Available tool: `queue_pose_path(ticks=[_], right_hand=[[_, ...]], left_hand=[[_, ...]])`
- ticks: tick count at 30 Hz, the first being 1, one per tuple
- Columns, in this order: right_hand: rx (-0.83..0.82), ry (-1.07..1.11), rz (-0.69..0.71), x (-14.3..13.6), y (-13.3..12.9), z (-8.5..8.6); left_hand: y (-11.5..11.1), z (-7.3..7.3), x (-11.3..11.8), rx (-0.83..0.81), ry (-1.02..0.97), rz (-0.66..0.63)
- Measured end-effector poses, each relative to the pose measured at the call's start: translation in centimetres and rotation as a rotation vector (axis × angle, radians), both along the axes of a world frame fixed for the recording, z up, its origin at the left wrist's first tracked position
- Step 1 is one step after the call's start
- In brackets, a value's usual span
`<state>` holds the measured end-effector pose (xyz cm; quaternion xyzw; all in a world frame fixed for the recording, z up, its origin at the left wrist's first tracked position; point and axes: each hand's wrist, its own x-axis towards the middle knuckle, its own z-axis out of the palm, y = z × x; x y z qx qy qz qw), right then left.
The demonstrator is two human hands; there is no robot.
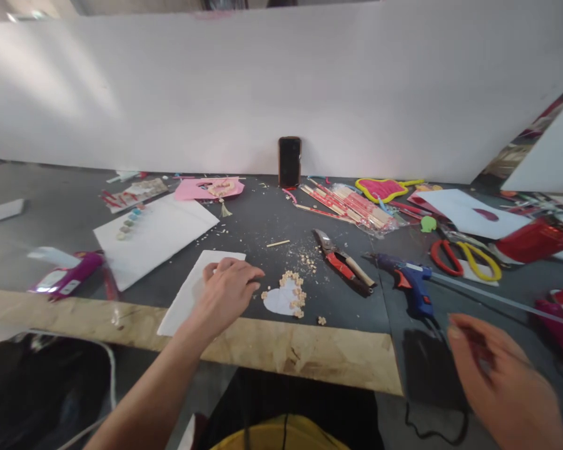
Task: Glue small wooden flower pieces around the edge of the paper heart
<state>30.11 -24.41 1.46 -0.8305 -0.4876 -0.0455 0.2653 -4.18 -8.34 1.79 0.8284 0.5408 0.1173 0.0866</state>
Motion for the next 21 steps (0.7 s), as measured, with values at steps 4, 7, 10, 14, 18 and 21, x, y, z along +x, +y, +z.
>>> queue_pose_path(ticks=[4,7,10,14,18,21], right_hand=[[-0.253,-0.034,-0.023,0.1,3.6,0.4],[-0.457,-0.097,-0.019,0.3,6.4,0.5],[-0.585,-0.125,-0.012,1.1,8.6,0.5],[-0.498,0.011,0.023,2.6,9.5,1.1],[-0.170,0.319,-0.034,2.9,8.5,1.3],[0.073,0.466,-0.014,2.3,7.3,0.7]], left_hand=[[0.3,-0.5,0.0,-0.069,0.013,0.010],[0.2,-0.2,0.4,-0.074,0.028,0.044],[0.2,0.1,0.9,-0.108,0.010,-0.003],[0.4,-0.1,1.5,-0.085,-0.009,-0.060],[1.0,-0.9,1.8,-0.088,-0.009,-0.100],[1.2,-1.2,1.8,-0.078,-0.015,-0.130]])
